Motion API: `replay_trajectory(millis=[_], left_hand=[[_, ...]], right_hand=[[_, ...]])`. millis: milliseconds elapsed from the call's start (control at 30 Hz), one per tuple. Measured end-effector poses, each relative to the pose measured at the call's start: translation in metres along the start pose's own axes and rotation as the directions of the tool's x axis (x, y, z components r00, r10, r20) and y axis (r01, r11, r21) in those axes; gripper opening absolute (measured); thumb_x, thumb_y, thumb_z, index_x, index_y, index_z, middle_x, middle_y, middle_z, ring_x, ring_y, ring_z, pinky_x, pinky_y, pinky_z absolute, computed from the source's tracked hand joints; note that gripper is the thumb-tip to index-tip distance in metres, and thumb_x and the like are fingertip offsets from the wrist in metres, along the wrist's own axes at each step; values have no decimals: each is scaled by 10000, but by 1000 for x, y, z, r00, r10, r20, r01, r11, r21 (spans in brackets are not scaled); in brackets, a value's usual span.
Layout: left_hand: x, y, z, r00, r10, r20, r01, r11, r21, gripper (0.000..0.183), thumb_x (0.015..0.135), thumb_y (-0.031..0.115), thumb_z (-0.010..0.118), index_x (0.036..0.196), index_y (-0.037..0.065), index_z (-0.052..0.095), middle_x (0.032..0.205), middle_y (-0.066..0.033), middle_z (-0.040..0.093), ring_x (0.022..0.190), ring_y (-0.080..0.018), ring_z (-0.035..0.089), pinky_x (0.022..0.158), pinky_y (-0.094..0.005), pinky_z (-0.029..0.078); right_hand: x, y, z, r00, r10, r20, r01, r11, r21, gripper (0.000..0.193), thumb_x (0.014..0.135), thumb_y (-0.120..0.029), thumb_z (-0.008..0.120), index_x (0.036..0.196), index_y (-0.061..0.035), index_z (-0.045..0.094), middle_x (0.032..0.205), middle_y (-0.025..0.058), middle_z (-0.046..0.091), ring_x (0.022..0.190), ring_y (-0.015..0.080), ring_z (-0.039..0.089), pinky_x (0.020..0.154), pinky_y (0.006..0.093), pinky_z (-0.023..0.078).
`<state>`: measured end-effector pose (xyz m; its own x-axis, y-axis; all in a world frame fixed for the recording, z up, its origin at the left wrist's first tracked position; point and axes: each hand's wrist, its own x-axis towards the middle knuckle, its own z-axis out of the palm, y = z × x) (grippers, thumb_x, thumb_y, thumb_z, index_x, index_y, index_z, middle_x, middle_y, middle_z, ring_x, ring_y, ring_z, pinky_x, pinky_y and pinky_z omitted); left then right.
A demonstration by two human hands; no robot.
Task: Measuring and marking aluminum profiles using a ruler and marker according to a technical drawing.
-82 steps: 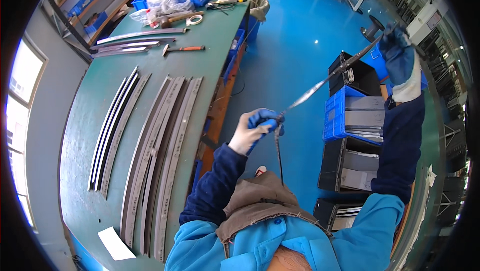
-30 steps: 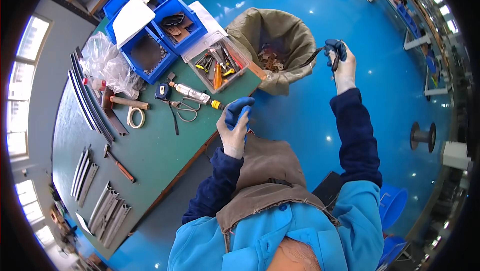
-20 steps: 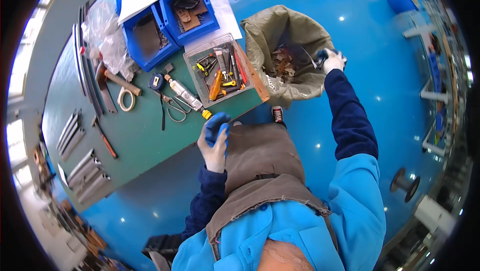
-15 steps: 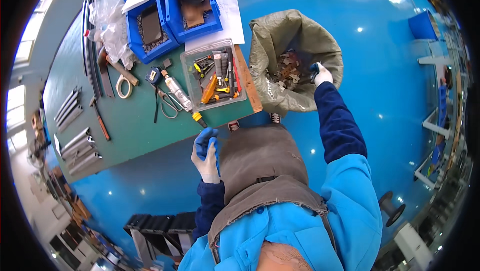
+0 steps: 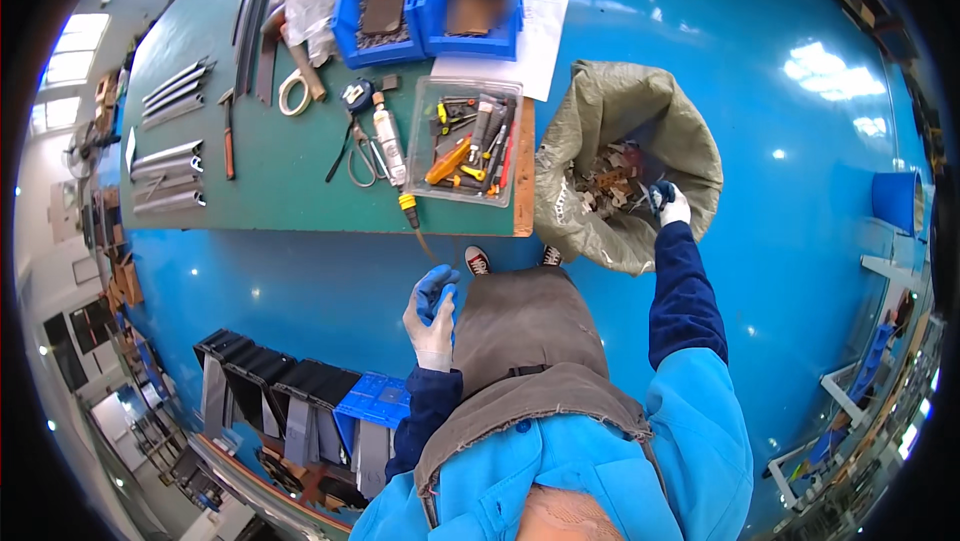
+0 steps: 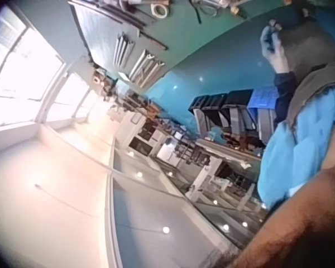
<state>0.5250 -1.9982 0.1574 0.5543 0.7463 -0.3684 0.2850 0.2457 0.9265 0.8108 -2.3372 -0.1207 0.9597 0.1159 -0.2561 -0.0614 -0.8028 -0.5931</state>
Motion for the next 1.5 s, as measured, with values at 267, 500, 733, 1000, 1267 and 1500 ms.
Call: replay_trajectory(millis=[267,500,733,1000,1267,1500], left_hand=[[-7,-10,-49,996,21,-87,-18,999,38,305,820,-36,541,1123,-12,565,1034,-121,630,948,-192,609,876,-262,457],[-25,-35,-70,989,-6,-146,17,997,70,303,821,-35,541,1123,-17,562,1037,-127,628,946,-201,610,873,-266,462],[-43,-68,-54,981,-114,-154,139,976,166,316,810,-35,554,1125,-25,556,1048,-133,623,948,-212,610,868,-274,467],[-36,-64,-31,979,-170,-117,192,958,212,334,792,-36,564,1126,-26,555,1049,-134,621,950,-216,607,865,-279,469],[-20,-54,-44,987,-114,-110,131,978,163,310,806,10,570,1116,4,574,1024,-104,630,893,-170,596,816,-245,462],[-17,-31,-91,967,-205,-148,219,972,85,281,834,75,584,1115,72,602,975,-13,660,708,-74,543,626,-188,431]], right_hand=[[30,-18,-27,983,174,-56,-162,971,176,108,759,-65,621,854,-45,669,711,62,657,589,156,578,557,247,474],[17,59,24,874,485,41,-460,795,396,100,780,-87,582,823,-77,671,730,80,659,643,196,611,620,276,492],[-68,134,105,878,479,6,-473,868,-151,158,781,-142,565,908,-98,650,800,107,655,737,244,617,714,324,489],[-62,135,57,950,-308,57,205,471,-858,320,765,-201,576,1070,-108,606,907,131,650,836,281,607,810,367,476],[1,136,-27,855,397,-334,-168,821,545,318,846,-270,535,1114,-111,594,950,109,652,812,240,597,775,342,481],[2,-92,-7,990,-64,-125,141,499,855,534,920,-498,424,1207,-65,548,1120,169,622,1017,263,589,864,364,469]])
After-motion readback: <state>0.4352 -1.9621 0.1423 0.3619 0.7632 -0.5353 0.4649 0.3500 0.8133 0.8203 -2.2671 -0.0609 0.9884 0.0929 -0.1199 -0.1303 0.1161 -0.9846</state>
